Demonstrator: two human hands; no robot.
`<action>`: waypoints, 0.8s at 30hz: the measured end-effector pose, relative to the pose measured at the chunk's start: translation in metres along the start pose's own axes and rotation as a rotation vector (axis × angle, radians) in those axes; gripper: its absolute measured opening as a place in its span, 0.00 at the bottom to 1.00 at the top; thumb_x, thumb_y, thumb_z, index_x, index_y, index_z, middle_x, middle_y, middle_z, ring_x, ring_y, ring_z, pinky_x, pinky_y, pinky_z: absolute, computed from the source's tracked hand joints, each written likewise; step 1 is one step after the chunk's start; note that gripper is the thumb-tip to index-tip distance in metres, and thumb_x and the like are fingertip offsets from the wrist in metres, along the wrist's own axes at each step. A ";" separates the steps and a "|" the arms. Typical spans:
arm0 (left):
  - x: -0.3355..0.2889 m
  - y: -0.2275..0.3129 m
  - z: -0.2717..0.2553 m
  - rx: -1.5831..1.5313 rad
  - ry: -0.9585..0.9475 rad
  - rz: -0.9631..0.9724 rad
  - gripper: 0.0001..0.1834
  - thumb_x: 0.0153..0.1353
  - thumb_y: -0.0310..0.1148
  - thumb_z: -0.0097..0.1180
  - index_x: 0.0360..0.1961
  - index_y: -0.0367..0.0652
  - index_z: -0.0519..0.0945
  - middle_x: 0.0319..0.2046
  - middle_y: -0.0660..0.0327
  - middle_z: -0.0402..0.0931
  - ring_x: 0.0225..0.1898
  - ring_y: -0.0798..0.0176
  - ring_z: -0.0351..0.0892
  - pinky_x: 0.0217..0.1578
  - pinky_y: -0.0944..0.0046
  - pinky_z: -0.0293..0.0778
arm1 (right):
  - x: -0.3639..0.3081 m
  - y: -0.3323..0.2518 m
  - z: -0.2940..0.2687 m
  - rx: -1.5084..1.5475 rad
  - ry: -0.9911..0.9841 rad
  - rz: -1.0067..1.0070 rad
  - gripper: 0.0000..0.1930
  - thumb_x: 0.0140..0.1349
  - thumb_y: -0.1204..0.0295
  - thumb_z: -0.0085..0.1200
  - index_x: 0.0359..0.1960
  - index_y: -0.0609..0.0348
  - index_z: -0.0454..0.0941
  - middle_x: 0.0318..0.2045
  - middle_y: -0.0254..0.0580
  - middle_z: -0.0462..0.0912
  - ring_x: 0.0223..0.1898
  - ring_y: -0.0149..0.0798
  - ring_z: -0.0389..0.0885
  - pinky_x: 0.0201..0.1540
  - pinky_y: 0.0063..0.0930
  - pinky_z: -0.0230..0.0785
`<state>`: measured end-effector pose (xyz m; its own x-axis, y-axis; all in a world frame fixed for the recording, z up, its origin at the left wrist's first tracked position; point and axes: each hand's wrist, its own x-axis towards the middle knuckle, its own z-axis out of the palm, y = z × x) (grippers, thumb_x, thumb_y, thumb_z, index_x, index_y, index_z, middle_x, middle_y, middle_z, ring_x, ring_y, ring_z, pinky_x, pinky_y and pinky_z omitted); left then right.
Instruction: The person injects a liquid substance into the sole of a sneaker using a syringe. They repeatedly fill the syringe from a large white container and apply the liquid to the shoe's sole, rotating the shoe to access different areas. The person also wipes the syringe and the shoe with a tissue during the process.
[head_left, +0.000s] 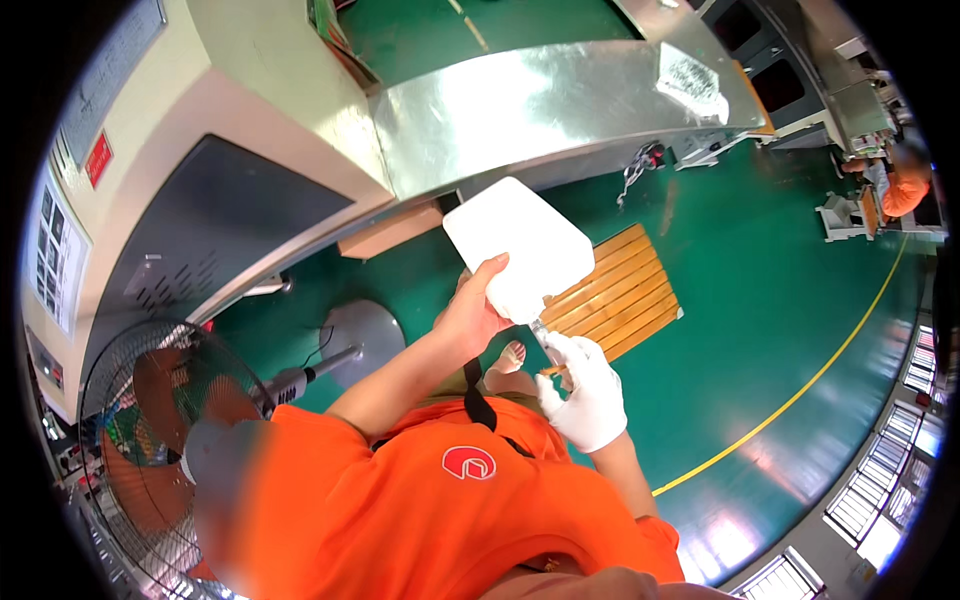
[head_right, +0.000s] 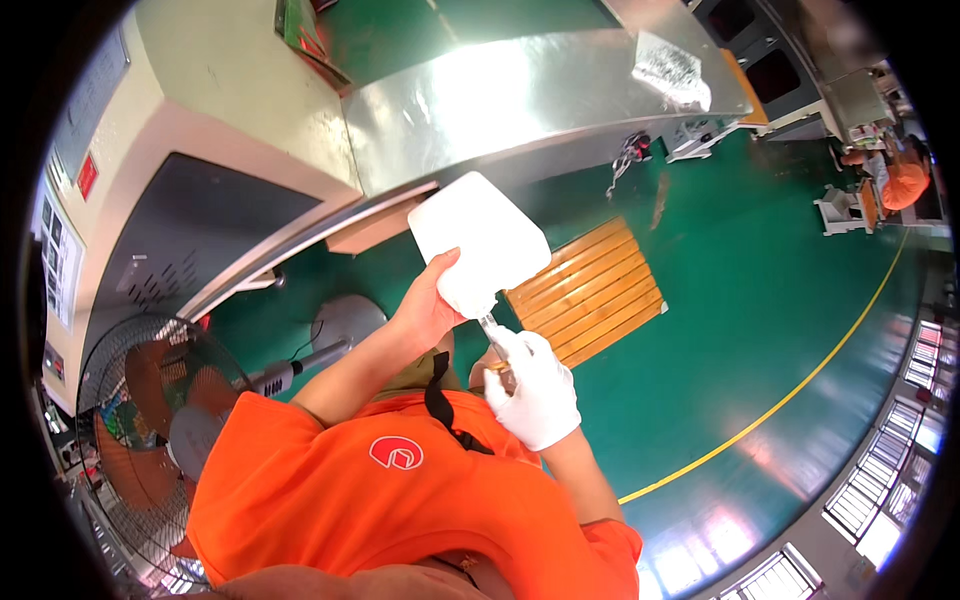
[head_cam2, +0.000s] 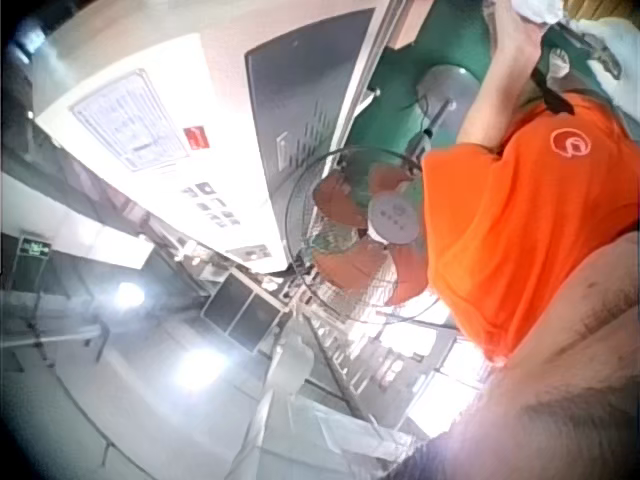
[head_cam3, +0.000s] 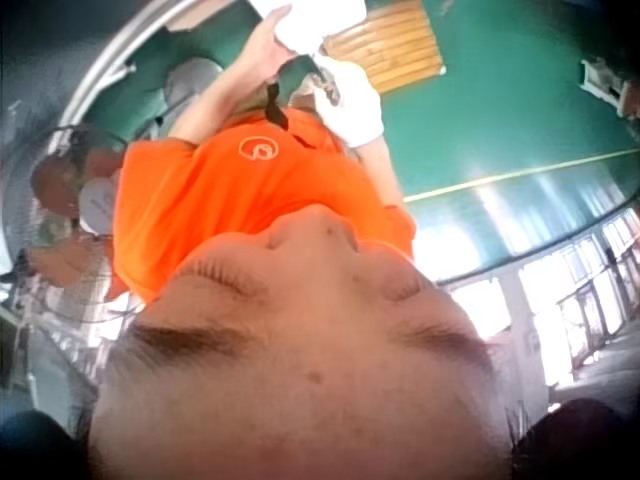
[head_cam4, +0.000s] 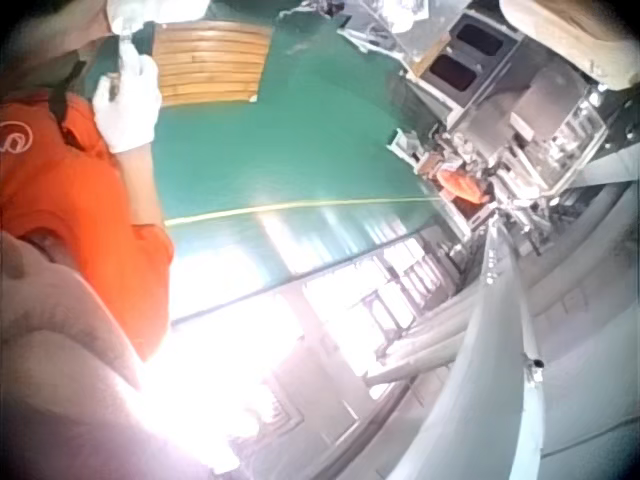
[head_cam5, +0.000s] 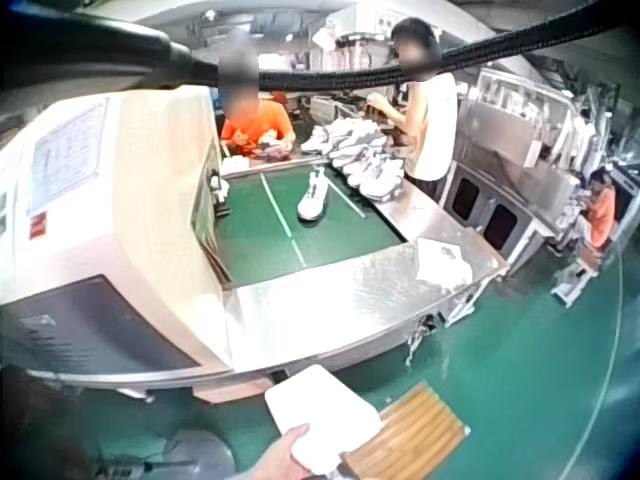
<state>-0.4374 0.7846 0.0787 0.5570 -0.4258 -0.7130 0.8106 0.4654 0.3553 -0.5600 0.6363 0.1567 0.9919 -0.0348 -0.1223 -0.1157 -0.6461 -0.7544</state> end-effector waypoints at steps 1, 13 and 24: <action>0.002 -0.010 -0.012 -0.024 0.035 -0.048 0.30 0.66 0.48 0.52 0.63 0.43 0.66 0.58 0.55 0.73 0.57 0.55 0.74 0.55 0.48 0.71 | -0.005 -0.001 0.005 -0.003 -0.020 0.011 0.22 0.51 0.66 0.65 0.50 0.47 0.76 0.38 0.44 0.74 0.37 0.49 0.79 0.36 0.41 0.73; 0.017 -0.058 -0.099 -0.074 0.206 -0.205 0.30 0.66 0.41 0.54 0.63 0.39 0.61 0.57 0.57 0.70 0.57 0.55 0.73 0.58 0.49 0.67 | -0.017 0.079 0.146 0.164 0.183 0.037 0.13 0.50 0.71 0.68 0.17 0.58 0.74 0.19 0.42 0.71 0.19 0.44 0.71 0.23 0.32 0.64; 0.260 -0.091 -0.352 0.191 0.153 -0.462 0.28 0.64 0.50 0.52 0.60 0.46 0.68 0.52 0.59 0.76 0.52 0.59 0.77 0.49 0.56 0.77 | 0.098 0.223 0.337 -0.053 -0.250 0.503 0.19 0.53 0.58 0.65 0.38 0.58 0.75 0.31 0.46 0.82 0.36 0.48 0.82 0.40 0.38 0.73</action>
<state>-0.4304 0.9044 -0.3515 0.1123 -0.4281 -0.8968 0.9920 0.0999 0.0766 -0.5066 0.7462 -0.2407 0.7717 -0.1712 -0.6125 -0.5619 -0.6345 -0.5307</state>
